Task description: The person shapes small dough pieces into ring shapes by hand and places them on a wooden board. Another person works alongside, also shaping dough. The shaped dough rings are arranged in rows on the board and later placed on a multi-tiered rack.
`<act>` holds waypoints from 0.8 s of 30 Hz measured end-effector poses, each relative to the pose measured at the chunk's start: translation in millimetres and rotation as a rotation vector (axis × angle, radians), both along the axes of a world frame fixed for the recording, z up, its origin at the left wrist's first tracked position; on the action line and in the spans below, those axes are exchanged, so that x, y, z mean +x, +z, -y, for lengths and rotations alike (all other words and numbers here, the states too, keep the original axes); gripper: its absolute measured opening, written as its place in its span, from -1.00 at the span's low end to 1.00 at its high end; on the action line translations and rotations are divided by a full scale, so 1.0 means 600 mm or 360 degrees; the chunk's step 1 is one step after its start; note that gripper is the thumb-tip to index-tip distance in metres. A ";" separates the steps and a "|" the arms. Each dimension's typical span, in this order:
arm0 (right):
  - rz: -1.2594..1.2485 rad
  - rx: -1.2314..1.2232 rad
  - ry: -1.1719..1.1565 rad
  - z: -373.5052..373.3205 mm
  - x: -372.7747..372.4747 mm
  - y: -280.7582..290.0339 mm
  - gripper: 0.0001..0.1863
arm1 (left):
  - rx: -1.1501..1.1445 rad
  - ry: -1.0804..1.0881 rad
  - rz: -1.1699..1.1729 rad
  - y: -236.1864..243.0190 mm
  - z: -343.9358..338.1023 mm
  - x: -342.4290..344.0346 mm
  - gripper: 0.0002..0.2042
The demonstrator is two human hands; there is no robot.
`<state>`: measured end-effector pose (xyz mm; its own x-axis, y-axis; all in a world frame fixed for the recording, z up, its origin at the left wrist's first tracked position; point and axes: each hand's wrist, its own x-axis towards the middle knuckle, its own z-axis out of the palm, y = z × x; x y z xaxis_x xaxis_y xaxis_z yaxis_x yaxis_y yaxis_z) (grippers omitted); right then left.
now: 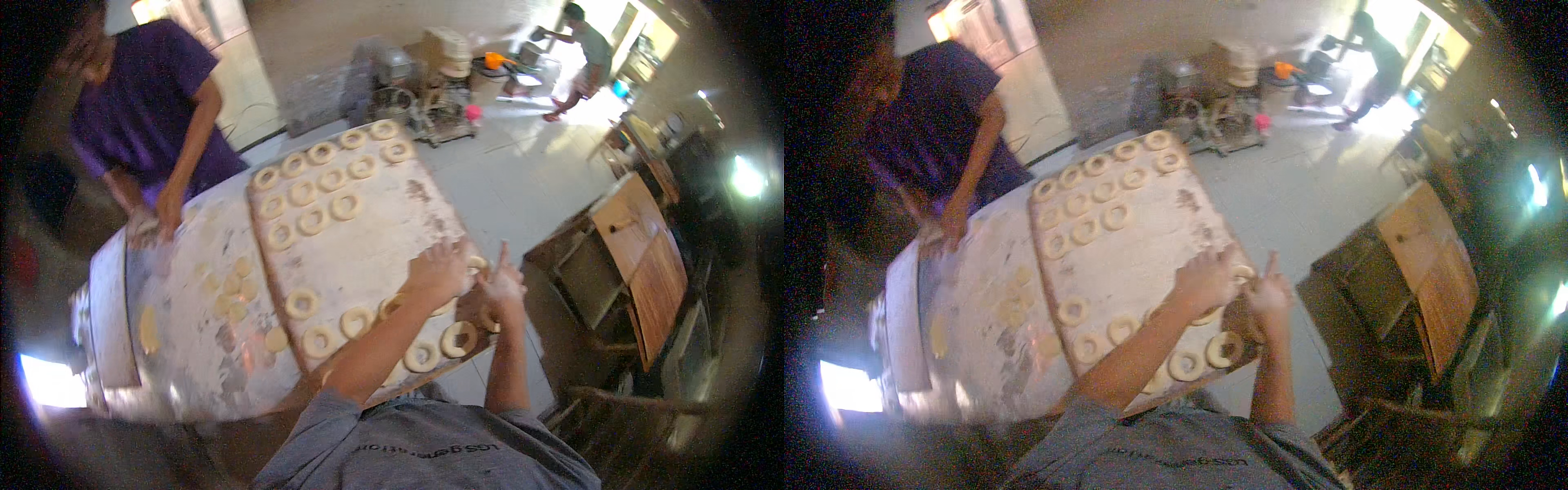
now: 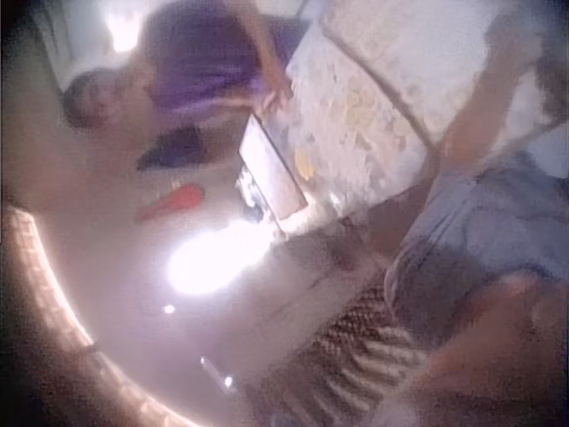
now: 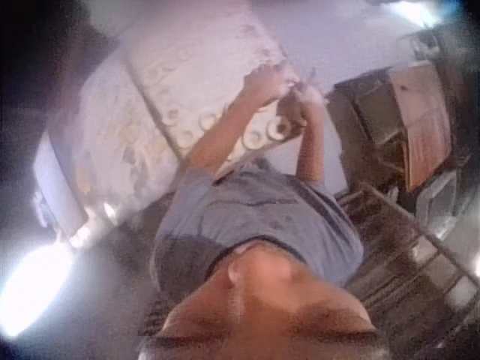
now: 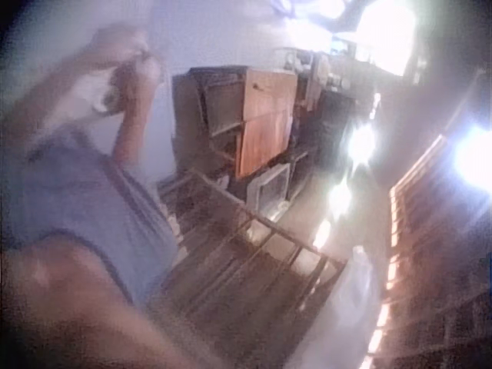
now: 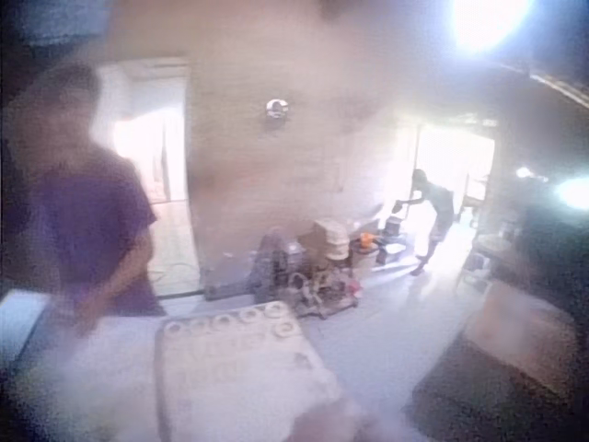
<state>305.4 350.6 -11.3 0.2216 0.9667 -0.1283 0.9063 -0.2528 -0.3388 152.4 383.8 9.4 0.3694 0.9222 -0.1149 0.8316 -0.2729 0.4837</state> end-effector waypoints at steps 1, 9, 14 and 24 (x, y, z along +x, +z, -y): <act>0.0021 0.0095 0.0035 0.004 0.002 -0.018 0.02 | -0.0049 0.0041 0.0137 0.013 0.007 -0.012 -0.30; -0.0670 0.0185 0.0707 0.031 -0.310 0.082 -0.66 | 0.0594 0.0889 0.0708 0.012 0.151 -0.273 -0.46; -0.0724 0.0163 0.1688 0.071 -0.629 0.004 -0.78 | 0.0361 0.1530 0.0862 -0.053 0.323 -0.553 -0.54; 0.0308 0.0756 0.2147 0.045 -0.877 -0.046 -0.69 | 0.0175 0.1626 0.0751 -0.125 0.416 -0.732 -0.72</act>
<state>-220.9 323.9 -38.9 -0.9016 0.3910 0.1850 0.3991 0.9169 0.0074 -286.7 134.4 -65.6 -0.5782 0.8135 -0.0629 0.4300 0.3693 0.8239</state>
